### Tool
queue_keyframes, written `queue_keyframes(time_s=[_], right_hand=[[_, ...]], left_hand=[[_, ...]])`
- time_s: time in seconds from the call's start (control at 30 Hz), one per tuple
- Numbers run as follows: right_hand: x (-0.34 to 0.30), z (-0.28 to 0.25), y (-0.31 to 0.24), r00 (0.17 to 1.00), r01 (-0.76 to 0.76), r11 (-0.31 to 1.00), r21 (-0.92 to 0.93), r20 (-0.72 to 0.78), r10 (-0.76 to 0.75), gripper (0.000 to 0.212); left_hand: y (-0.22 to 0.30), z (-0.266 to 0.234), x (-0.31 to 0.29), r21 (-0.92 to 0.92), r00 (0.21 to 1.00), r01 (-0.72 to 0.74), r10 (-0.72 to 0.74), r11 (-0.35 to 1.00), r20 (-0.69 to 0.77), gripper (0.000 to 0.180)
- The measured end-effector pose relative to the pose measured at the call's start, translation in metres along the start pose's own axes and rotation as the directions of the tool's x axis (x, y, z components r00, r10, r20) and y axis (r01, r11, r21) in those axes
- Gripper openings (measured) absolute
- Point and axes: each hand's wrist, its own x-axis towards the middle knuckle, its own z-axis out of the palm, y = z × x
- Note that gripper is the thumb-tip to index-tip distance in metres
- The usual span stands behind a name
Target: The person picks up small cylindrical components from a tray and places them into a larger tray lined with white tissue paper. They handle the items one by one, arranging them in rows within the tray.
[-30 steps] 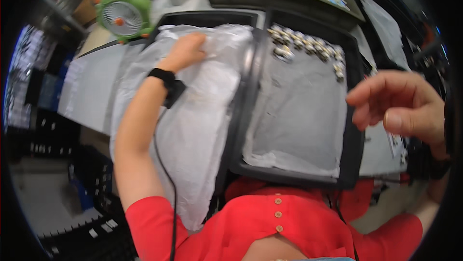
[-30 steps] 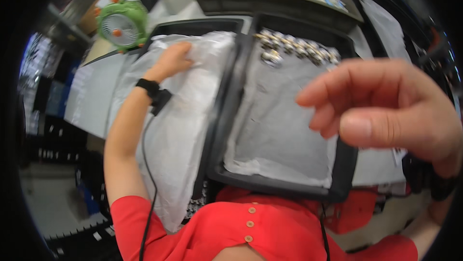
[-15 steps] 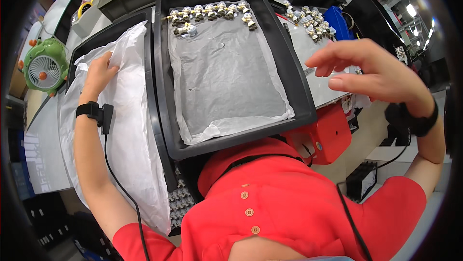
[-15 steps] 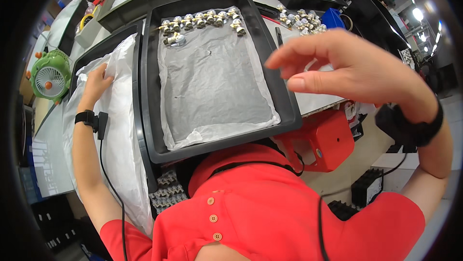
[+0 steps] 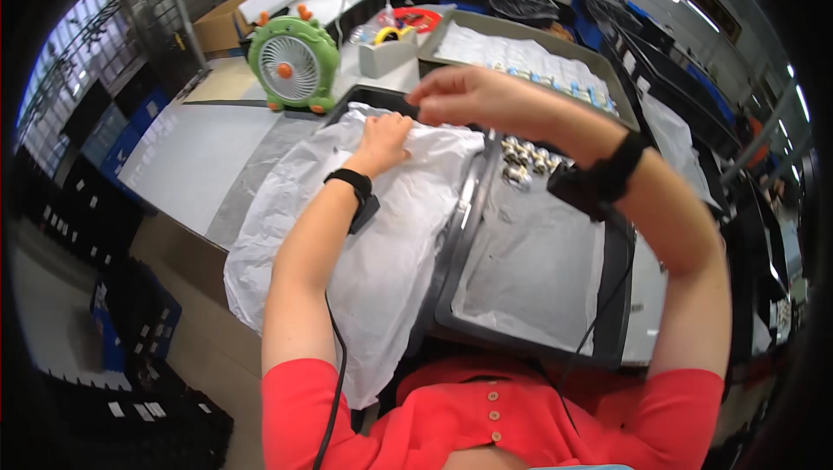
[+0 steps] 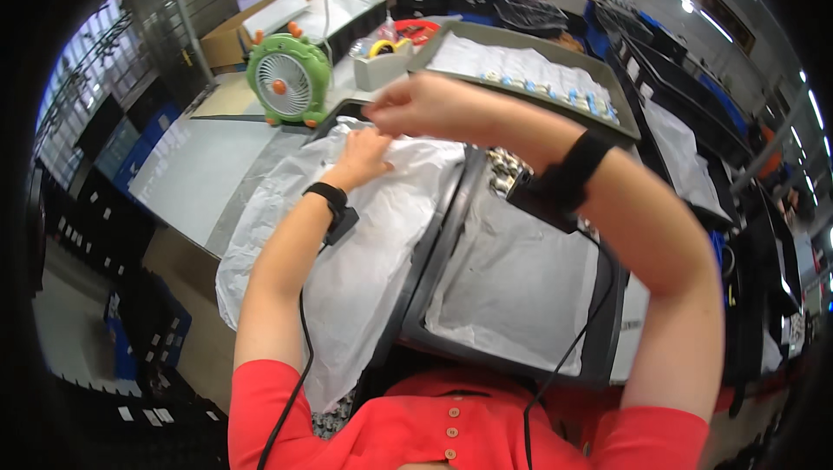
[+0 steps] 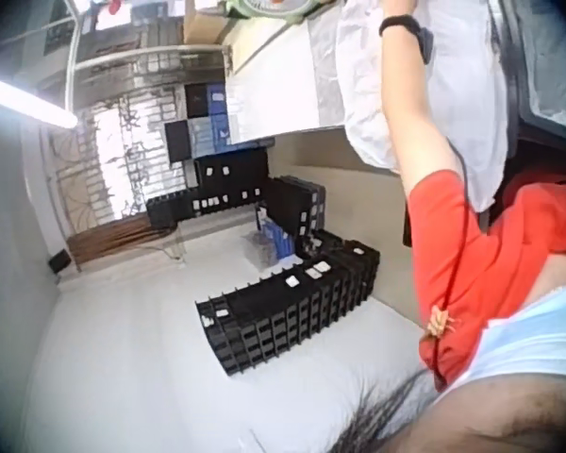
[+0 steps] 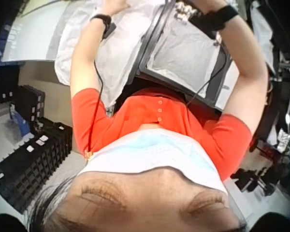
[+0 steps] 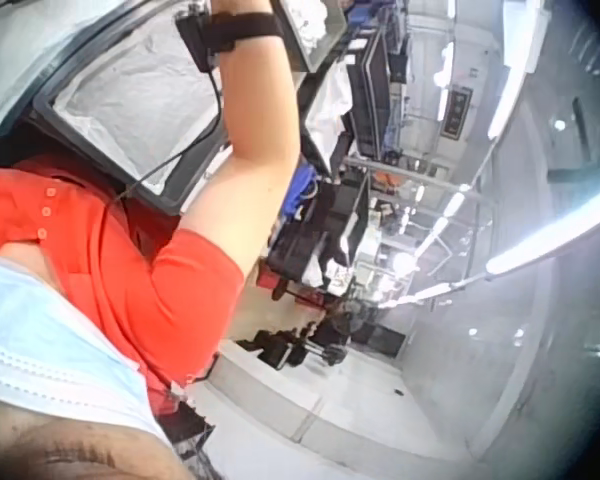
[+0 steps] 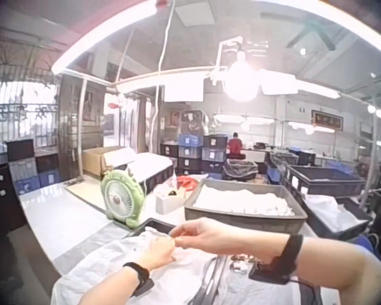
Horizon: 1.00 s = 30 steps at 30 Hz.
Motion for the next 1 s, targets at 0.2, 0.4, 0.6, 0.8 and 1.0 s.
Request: queue_keyframes(time_s=[0.2,0.4,0.6,0.8,1.0], right_hand=[[0.052,0.012,0.159,0.933,-0.344,0.815,-0.466,-0.267,0.241,0.041],[0.069,0.02,0.182,0.966,-0.245,0.802,-0.545,-0.205,0.156,0.042],[0.077,0.021,0.196,0.957,-0.288,0.667,-0.687,-0.182,0.226,0.03],[0.078,0.015,0.218,0.959,-0.274,0.57,-0.775,-0.176,0.223,0.021],[0.072,0.022,0.186,0.965,-0.256,0.646,-0.719,-0.156,0.209,0.024]], left_hand=[[0.009,-0.001,-0.005,0.004,0.998,-0.008,0.008,1.0,-0.066,0.056],[0.008,0.001,-0.025,-0.035,0.943,0.121,-0.126,0.992,-0.307,0.067],[-0.01,0.002,-0.035,-0.004,0.914,0.338,-0.327,0.941,0.239,0.066],[0.005,-0.023,-0.029,0.174,0.63,0.569,-0.563,0.803,0.535,0.09],[-0.019,-0.003,-0.005,0.078,0.722,0.49,-0.454,0.868,0.522,0.085]])
